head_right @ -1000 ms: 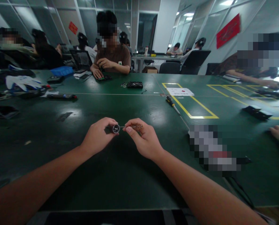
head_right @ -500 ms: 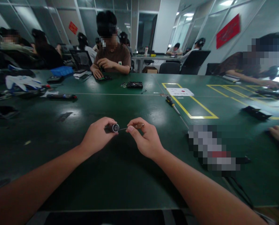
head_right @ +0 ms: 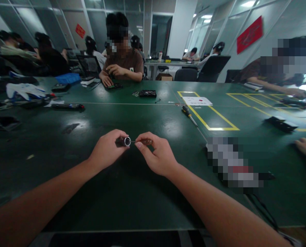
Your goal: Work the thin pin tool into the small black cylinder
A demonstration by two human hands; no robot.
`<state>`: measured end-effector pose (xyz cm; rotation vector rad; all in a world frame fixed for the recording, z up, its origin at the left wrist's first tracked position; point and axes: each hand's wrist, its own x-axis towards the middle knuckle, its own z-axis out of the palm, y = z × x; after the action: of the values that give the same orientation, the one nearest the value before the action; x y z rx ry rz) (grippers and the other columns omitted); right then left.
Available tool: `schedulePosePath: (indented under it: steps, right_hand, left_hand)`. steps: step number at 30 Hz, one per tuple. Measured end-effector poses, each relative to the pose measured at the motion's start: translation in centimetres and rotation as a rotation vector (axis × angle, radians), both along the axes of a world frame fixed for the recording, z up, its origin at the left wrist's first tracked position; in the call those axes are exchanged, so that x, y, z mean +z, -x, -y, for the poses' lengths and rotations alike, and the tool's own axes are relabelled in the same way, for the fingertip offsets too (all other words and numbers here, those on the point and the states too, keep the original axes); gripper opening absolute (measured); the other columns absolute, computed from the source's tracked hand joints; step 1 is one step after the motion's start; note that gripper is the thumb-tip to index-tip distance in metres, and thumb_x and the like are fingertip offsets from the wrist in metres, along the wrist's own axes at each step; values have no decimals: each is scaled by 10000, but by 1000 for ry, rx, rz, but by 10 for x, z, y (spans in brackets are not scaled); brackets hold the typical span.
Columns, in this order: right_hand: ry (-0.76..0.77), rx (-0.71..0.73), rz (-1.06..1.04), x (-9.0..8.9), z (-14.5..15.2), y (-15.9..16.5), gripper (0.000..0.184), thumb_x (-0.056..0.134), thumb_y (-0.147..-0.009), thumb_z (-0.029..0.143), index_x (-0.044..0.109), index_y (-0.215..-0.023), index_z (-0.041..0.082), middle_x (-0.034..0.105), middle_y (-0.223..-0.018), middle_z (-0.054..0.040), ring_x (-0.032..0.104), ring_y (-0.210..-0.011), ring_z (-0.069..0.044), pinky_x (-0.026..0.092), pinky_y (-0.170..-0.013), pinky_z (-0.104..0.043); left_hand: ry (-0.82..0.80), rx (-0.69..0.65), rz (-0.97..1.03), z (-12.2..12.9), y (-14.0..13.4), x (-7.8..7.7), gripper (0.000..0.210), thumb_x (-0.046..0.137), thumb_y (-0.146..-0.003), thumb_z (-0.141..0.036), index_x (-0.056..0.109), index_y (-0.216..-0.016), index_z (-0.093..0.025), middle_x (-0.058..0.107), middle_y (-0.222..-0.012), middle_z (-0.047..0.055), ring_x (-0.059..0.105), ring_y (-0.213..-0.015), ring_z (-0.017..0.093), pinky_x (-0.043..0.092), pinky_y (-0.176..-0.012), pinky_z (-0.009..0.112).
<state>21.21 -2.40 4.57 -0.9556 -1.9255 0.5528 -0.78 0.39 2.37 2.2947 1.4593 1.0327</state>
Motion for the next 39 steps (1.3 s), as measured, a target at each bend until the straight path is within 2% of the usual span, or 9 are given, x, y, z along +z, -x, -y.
schedulePosePath:
  steps: [3,9,21,39]
  right_hand:
    - [-19,23,9,1,1,1,90,609,-989,272,683,-1003,221,752,-907,-34,727,-802,-172,553,-756,-303]
    - [-84,60,165,1,1,3,117,593,-989,247,688,-1049,217,758,-937,-50,720,-826,-187,556,-771,-328]
    - [-21,-6,133,-2,0,0,106,590,-994,283,677,-1037,241,761,-943,-48,728,-841,-201,570,-792,-349]
    - [-66,-46,158,-4,-3,-2,86,592,-988,272,670,-1011,245,754,-911,-31,729,-814,-196,552,-770,-339]
  left_hand:
    - [-5,-4,4,0,-1,1,224,759,-793,-124,687,-982,-222,726,-1010,22,688,-957,226,530,-825,372]
    - [-10,-10,5,-1,0,-1,234,742,-793,-111,681,-993,-217,724,-1031,28,687,-973,226,530,-846,372]
    - [34,18,-16,0,0,2,236,751,-789,-130,684,-997,-217,725,-1024,43,688,-975,246,536,-819,390]
    - [29,32,-23,-4,3,-1,216,733,-797,-148,690,-994,-228,735,-1033,44,693,-973,253,545,-814,394]
